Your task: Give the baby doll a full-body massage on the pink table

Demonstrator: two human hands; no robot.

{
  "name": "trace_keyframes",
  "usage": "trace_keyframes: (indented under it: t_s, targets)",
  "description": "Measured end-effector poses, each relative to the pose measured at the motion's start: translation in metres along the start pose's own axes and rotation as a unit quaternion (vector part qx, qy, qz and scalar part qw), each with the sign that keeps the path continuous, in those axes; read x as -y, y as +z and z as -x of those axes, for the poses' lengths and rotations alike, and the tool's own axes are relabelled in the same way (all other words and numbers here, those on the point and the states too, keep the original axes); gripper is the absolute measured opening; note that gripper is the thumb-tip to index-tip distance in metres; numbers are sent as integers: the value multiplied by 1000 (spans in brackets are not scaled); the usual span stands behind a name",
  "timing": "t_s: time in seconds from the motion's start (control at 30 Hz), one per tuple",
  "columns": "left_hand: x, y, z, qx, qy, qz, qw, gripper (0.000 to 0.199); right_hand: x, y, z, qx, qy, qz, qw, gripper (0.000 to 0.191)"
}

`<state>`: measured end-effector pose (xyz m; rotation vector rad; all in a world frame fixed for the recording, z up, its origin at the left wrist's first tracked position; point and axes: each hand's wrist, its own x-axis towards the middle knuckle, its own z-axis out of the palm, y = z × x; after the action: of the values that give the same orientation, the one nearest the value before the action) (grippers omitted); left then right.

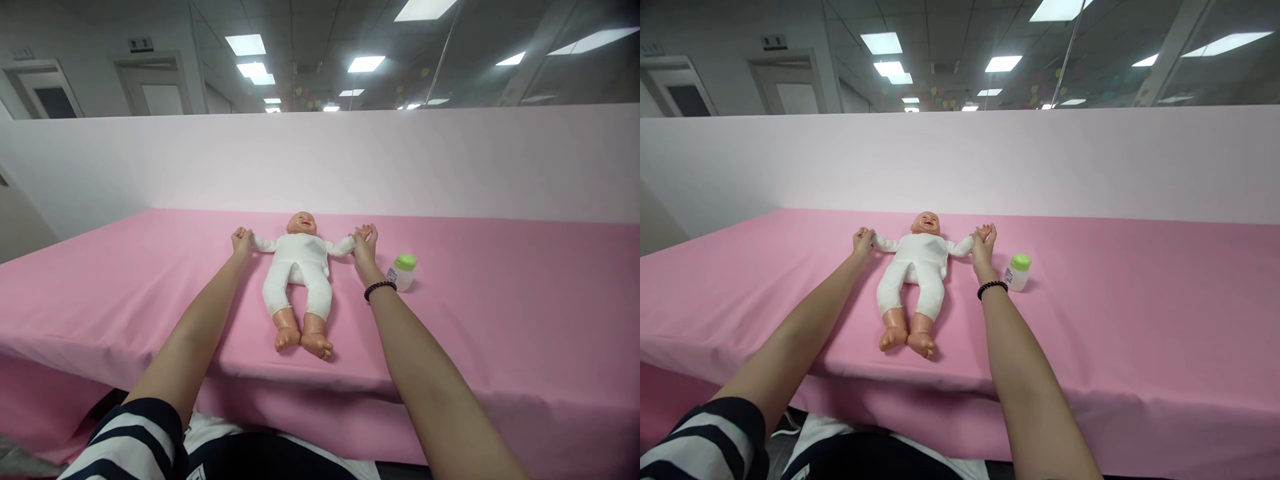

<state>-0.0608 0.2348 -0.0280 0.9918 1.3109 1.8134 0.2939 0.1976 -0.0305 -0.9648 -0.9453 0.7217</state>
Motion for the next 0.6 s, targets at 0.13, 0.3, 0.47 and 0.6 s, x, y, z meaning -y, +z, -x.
trace_keyframes:
  t_s: [0.13, 0.3, 0.47, 0.6]
  targets:
    - [0, -3, 1, 24, 12, 39, 999, 33, 2, -1, 0, 3, 25, -11, 1000, 76]
    - [-10, -4, 13, 146, 25, 77, 986, 42, 19, 0, 8, 117, 45, -43, 991, 54]
    - [-17, -20, 25, 440, -11, -67, 895, 69, 37, -20, 21, 324, 69, -8, 944, 56]
    - [-18, -25, 23, 495, 29, -161, 854, 70, 41, -35, 23, 429, 102, 146, 886, 45]
